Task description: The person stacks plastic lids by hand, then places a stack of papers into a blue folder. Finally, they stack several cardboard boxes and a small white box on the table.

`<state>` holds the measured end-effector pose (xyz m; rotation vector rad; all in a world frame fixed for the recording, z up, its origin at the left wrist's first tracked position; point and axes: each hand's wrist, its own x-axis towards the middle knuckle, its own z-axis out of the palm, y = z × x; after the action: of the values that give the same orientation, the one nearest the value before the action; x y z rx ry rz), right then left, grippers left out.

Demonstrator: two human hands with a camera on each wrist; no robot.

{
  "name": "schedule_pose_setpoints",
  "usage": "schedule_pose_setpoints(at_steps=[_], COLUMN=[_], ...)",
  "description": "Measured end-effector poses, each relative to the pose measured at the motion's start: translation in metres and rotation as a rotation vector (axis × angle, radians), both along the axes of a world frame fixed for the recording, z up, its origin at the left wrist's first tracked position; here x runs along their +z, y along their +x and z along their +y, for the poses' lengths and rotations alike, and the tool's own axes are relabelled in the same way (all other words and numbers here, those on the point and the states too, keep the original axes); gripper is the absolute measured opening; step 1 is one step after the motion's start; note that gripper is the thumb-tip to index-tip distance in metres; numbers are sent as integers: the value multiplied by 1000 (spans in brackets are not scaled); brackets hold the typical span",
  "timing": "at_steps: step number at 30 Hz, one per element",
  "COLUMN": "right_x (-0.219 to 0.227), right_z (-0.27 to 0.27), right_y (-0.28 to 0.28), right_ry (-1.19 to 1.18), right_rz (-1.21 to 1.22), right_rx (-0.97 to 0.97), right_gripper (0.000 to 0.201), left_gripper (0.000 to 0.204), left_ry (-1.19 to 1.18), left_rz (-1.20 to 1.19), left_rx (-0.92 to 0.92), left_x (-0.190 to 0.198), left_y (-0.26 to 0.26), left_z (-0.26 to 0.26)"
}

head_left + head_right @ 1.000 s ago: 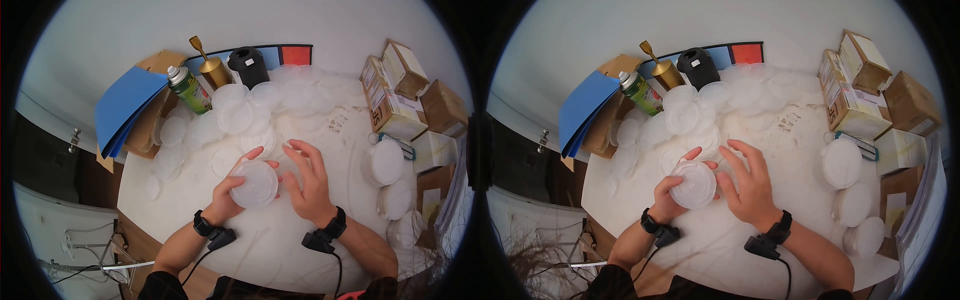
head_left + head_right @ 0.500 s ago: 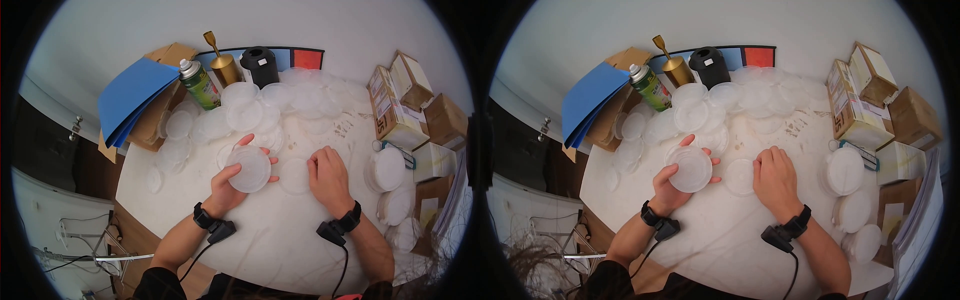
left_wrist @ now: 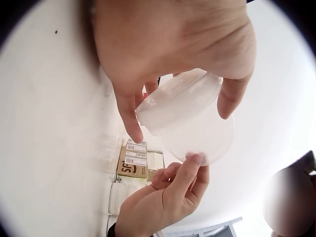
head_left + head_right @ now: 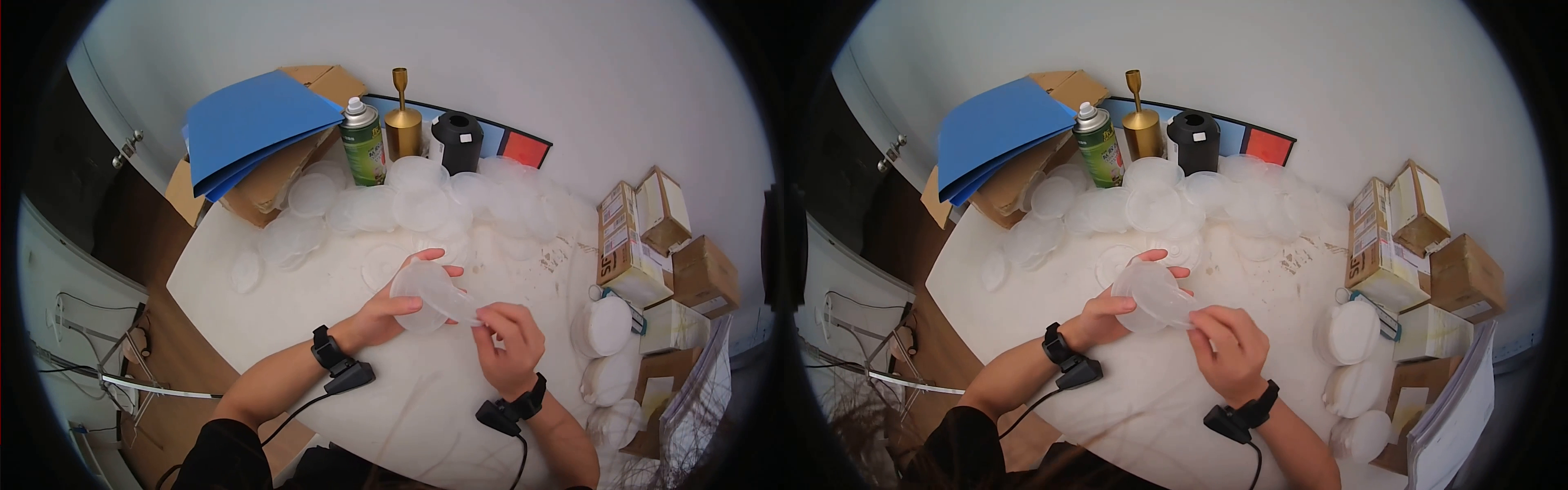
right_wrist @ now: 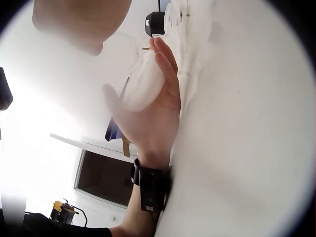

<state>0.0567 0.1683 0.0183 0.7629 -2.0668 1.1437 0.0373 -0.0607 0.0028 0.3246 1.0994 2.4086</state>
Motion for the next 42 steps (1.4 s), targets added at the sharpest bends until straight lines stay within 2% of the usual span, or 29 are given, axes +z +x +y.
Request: schedule_pose_setpoints(at_steps=[2, 5, 7, 10, 13, 16, 20, 22, 28, 31, 34, 37, 42], right_x=[6, 12, 14, 11, 11, 11, 11, 15, 18, 18, 16, 15, 12], right_z=[-5, -8, -9, -9, -8, -8, -9, -9, -12, -12, -12, -14, -16], right_y=[8, 9, 8, 6, 8, 12, 11, 12, 13, 13, 12, 10, 8], right_ry=[235, 367, 399, 412, 452, 526, 599, 610, 676, 674, 654, 613, 557], right_rz=[120, 243, 261, 288, 327, 365, 369, 366, 372, 357, 336, 302, 264], right_rx=[34, 38, 45, 61, 62, 31, 7, 7, 62, 79, 100, 146, 207], right_gripper=[23, 24, 23, 20, 16, 14, 16, 18, 22, 24, 24, 23, 23], left_gripper=[100, 106, 109, 110, 106, 115, 117, 118, 119, 115, 100, 101, 91], left_ry=[-4, 13, 45, -6, 216, 186, 224, 277, 115, 88, 130, 74, 114], left_rz=[48, 40, 7, 94, -9, -44, -44, -21, -30, -38, 22, -41, -67], left_rx=[-26, -59, -78, -167, -243, -189, -156, -137, -87, -118, -160, -163, -181], left_x=[-1, 0, 2, 2, 0, 8, 6, 0, 10, 11, 7, 9, 10], left_y=[-1, 0, 1, 2, 0, 1, 1, 1, 2, 2, 2, 3, 5], left_z=[1, 1, 2, 0, -1, -1, 1, 3, 2, 1, 1, 0, -3])
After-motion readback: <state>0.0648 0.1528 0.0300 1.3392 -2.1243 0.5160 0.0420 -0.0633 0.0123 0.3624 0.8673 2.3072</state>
